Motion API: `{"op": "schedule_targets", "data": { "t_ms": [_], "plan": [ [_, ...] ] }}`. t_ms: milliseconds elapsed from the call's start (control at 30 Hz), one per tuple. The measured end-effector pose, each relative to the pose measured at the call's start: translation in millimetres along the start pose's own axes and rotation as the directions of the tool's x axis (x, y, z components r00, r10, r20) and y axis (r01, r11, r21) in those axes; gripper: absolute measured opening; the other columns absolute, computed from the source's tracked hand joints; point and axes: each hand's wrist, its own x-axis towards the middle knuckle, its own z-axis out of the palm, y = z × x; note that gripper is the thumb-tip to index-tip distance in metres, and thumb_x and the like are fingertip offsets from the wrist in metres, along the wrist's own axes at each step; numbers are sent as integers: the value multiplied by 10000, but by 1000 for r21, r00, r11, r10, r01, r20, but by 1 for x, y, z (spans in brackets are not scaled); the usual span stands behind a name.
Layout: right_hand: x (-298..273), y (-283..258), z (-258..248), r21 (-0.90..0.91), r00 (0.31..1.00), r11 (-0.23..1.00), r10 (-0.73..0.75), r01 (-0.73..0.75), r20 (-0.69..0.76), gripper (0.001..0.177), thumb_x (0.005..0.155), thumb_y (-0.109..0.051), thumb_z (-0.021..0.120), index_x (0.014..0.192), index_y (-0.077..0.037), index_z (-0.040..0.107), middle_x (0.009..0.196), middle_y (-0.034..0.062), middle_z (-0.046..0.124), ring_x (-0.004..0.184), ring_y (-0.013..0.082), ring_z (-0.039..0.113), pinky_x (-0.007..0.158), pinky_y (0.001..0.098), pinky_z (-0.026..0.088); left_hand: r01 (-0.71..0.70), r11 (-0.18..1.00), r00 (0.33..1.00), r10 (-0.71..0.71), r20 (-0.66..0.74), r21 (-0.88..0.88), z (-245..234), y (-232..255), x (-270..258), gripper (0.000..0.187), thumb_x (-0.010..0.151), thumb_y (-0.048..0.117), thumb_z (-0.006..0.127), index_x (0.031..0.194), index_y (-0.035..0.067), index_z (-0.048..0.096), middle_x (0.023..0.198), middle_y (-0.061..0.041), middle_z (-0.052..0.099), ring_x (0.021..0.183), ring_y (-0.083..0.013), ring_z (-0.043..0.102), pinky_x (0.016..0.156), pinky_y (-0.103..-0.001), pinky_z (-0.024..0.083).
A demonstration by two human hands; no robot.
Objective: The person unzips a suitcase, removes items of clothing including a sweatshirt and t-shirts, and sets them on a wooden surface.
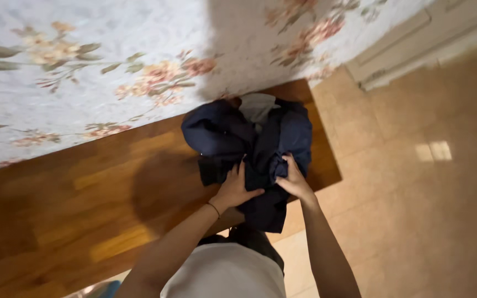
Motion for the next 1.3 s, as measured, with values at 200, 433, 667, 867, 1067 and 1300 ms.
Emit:
{"op": "schedule_targets", "data": {
  "t_ms": [200,433,667,867,1067,1300],
  "plan": [
    [43,15,-84,14,988,989,150,-151,48,826,733,-109,749,1477,-59,393,1469,219,513,1406,327,502,1153,384,419,-54,992,990,38,-133,-116,43,45,59,1283,778,639,785,1641,45,44,1565,-377,285,1413,-539,343,1169,-511,335],
    [66,40,-126,-32,990,989,-143,143,4,967,697,-165,806,1525,-18,328,1546,257,390,1461,390,369,1186,440,333,281,941,816,-130,-563,190,72,85,54,1324,622,764,838,1560,145,138,1577,-366,170,1455,-587,137,1136,-698,155],
    [111,42,-128,-22,993,996,-86,88,86,1031,716,-250,804,1567,-30,265,1651,253,236,1488,383,332,1114,433,433,233,971,883,-232,-407,-49,79,54,96,1466,599,724,880,1624,101,36,1620,-403,-30,1472,-625,-24,1147,-724,41],
    [134,46,-135,-78,986,985,-151,156,72,1008,736,-274,804,1565,-21,289,1621,264,308,1457,398,418,1134,428,421,155,984,921,-177,-347,-92,63,46,118,1390,639,664,887,1628,122,76,1649,-368,-6,1512,-592,-13,1200,-675,59],
    [128,45,-131,-101,984,979,-179,179,10,992,745,-260,802,1566,-17,300,1625,264,306,1492,397,340,1193,419,321,107,992,922,-122,-368,-63,55,49,113,1351,653,644,890,1619,101,119,1638,-357,66,1515,-568,63,1209,-645,110],
    [86,31,-141,413,989,910,23,40,-146,772,832,-166,647,1557,-45,411,1663,172,328,1534,324,296,1213,390,258,-17,992,856,-48,-514,-122,47,71,64,1087,751,488,870,1552,58,274,1588,-336,252,1443,-507,284,1175,-537,279]
  ]
}}
